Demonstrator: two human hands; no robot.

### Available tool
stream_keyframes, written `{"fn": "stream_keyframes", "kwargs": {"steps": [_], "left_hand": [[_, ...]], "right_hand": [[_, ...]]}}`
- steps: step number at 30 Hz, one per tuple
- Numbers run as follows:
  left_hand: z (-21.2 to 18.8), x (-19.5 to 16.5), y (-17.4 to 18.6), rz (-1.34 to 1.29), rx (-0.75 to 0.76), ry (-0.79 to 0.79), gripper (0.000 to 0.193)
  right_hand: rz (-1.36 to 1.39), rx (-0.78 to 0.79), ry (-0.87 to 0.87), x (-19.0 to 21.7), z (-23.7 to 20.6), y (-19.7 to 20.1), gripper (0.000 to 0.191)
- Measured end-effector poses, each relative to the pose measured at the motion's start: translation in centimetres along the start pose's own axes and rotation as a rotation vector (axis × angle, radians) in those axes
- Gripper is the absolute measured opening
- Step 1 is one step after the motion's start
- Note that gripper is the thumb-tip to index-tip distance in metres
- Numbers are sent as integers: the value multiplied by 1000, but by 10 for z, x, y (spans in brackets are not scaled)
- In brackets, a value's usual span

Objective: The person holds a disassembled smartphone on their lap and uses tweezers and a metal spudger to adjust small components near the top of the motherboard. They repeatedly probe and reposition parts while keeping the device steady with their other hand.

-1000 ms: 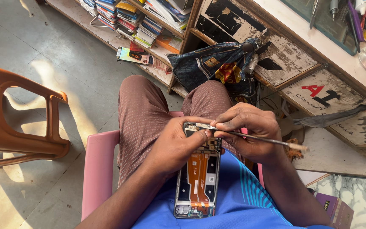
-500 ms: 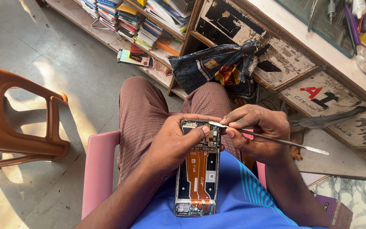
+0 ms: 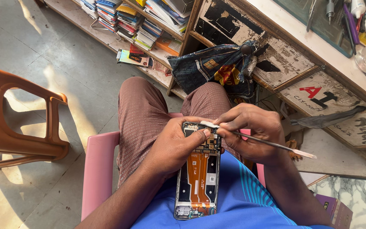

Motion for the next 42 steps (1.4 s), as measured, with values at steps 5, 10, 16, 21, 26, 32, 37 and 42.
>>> {"fn": "stream_keyframes", "kwargs": {"steps": [5,10,16,21,26,32,37,42], "left_hand": [[-4,-8,-2,100,48,-37,32],[-4,-10,-4,57,34,-42,34],[-4,-9,-2,83,29,-49,34],[-4,-7,-2,-8,12,-5,34],[-4,-8,-2,52,-13,16,34],[-4,-6,-3,115,0,2,33],[-4,-6,-3,100,10,-19,33],[-4,-4,-4,72,37,-44,33]], "right_hand": [[170,-94,-81,-7,-11,6,8],[160,-114,-25,-8,-17,7,11],[149,-64,-18,-4,-13,8,12],[76,1,13,-3,-8,6,11],[94,26,-31,-5,-6,6,11],[148,-12,-77,-9,-12,10,12],[155,-9,-70,-9,-12,9,14],[106,39,-59,-2,-6,8,13]]}}
Point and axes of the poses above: each hand's wrist, its own z-axis towards the middle knuckle, its own y-axis out of the back of the hand, x = y × z, the point moved 2 cm from there along z, towards the middle knuckle, and after that the axes turned 3 degrees about x, right-handed, at the moved point
